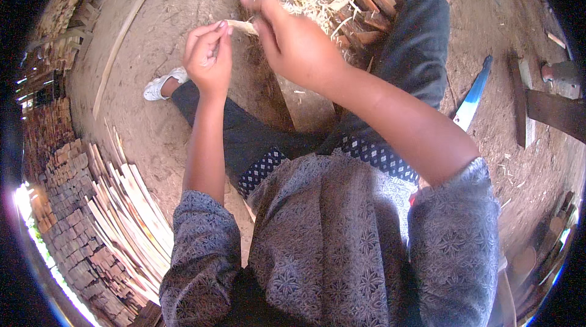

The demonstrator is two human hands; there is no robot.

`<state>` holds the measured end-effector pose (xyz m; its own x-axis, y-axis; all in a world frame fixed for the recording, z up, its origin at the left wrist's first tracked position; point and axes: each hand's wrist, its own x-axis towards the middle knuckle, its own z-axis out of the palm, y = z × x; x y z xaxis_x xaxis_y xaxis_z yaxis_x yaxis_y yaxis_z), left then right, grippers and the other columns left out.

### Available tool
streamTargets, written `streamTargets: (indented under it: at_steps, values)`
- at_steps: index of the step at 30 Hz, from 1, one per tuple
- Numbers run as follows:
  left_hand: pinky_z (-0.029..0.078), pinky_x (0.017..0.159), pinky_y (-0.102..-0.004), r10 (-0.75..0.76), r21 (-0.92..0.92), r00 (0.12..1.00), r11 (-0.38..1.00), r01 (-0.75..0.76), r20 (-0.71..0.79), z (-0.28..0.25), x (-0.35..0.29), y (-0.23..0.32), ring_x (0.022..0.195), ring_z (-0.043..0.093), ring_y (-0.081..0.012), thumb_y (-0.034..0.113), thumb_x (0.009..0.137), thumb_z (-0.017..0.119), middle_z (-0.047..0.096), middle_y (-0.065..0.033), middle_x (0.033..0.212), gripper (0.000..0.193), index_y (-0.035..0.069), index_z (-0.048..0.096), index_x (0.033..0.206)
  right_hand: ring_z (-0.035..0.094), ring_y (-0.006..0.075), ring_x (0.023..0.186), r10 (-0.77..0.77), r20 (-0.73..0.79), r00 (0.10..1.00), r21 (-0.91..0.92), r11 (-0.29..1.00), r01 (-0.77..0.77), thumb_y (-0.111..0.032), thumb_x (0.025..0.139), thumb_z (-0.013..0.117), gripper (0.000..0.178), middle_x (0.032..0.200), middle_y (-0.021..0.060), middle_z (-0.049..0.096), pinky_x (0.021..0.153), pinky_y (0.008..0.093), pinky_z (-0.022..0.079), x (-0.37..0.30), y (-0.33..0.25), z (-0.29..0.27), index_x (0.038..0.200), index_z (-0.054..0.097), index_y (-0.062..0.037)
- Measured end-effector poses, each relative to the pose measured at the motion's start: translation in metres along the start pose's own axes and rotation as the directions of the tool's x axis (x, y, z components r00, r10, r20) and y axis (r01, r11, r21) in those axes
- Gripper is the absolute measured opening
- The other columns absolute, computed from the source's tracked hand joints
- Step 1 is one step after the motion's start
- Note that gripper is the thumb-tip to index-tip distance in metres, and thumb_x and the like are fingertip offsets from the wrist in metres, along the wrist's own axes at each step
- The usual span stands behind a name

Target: The person sits on the ground and uses a knife to carve a small piece of wood, repeatedly shaving off thin strips. The person rotates the wood to work on different sides and continues the carving process throughout the clip.

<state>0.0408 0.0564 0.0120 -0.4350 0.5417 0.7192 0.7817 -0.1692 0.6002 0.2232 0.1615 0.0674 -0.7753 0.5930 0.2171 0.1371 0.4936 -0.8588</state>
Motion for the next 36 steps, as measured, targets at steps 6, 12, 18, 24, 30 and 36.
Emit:
streamTargets:
  at_steps: [6, 12, 18, 24, 30, 36]
  values:
    - [0.059, 0.076, -0.0315, 0.033, 0.131, 0.999, 0.991, -0.037, 0.034, -0.01, -0.002, 0.007, 0.089, 0.072, -0.0226, -0.01, 0.085, 0.08, 0.072, -0.0134, 0.101, 0.013, -0.003, 0.074, 0.093, 0.071, 0.0466, 0.077, 0.084, 0.07, 0.994, 0.04, 0.995, -0.087, -0.012, 0.104, 0.056, 0.039, 0.082, 0.0246, 0.07, 0.067, 0.0513, 0.055, 0.007, -0.017, -0.018, 0.143, 0.051, -0.0104]
    - [0.059, 0.081, -0.0334, 0.054, 0.091, 0.998, 0.994, -0.057, 0.043, 0.0, 0.003, 0.003, 0.092, 0.073, -0.0254, -0.012, 0.084, 0.078, 0.071, -0.0134, 0.101, 0.017, -0.001, 0.073, 0.097, 0.071, 0.0465, 0.08, 0.167, 0.262, 0.95, -0.168, 0.978, -0.125, -0.01, 0.106, 0.054, 0.041, 0.087, 0.0253, 0.071, 0.072, 0.0543, 0.056, -0.003, 0.025, -0.002, 0.147, 0.048, -0.0123]
    - [0.059, 0.079, -0.0355, 0.041, 0.055, 0.999, 0.998, -0.041, 0.018, 0.001, 0.009, 0.014, 0.092, 0.073, -0.0269, -0.009, 0.084, 0.08, 0.07, -0.0126, 0.099, 0.015, -0.001, 0.072, 0.094, 0.071, 0.0451, 0.077, 0.085, 0.058, 0.995, 0.006, 0.996, -0.086, -0.013, 0.104, 0.056, 0.039, 0.088, 0.0264, 0.071, 0.069, 0.055, 0.054, -0.006, 0.001, -0.002, 0.142, 0.049, -0.0112]
    - [0.058, 0.079, -0.0355, 0.024, 0.044, 0.999, 0.999, -0.025, 0.023, -0.007, 0.002, 0.011, 0.092, 0.072, -0.0258, -0.009, 0.084, 0.08, 0.07, -0.0121, 0.099, 0.014, -0.001, 0.072, 0.094, 0.071, 0.0388, 0.075, 0.131, 0.06, 0.99, 0.029, 0.991, -0.132, -0.013, 0.105, 0.059, 0.046, 0.084, 0.0219, 0.069, 0.068, 0.047, 0.055, 0.006, -0.025, -0.019, 0.149, 0.048, -0.0162]
    - [0.059, 0.079, -0.0352, 0.025, 0.088, 1.0, 0.996, -0.025, 0.001, -0.009, -0.002, -0.003, 0.091, 0.073, -0.0264, -0.008, 0.085, 0.08, 0.07, -0.0126, 0.099, 0.014, -0.001, 0.073, 0.094, 0.071, 0.0453, 0.075, 0.103, 0.264, 0.959, -0.165, 0.985, -0.06, -0.015, 0.105, 0.058, 0.042, 0.08, 0.0239, 0.069, 0.066, 0.0545, 0.054, 0.008, 0.01, -0.006, 0.146, 0.048, -0.0191]
    - [0.059, 0.079, -0.0343, 0.053, 0.064, 0.998, 0.996, -0.055, 0.037, 0.0, 0.006, 0.012, 0.091, 0.073, -0.0259, -0.01, 0.085, 0.079, 0.071, -0.0125, 0.099, 0.015, -0.001, 0.074, 0.096, 0.072, 0.0407, 0.074, 0.23, 0.279, 0.933, -0.255, 0.954, -0.158, -0.017, 0.105, 0.059, 0.045, 0.078, 0.0223, 0.068, 0.066, 0.0529, 0.054, -0.009, 0.041, 0.009, 0.148, 0.049, -0.0205]
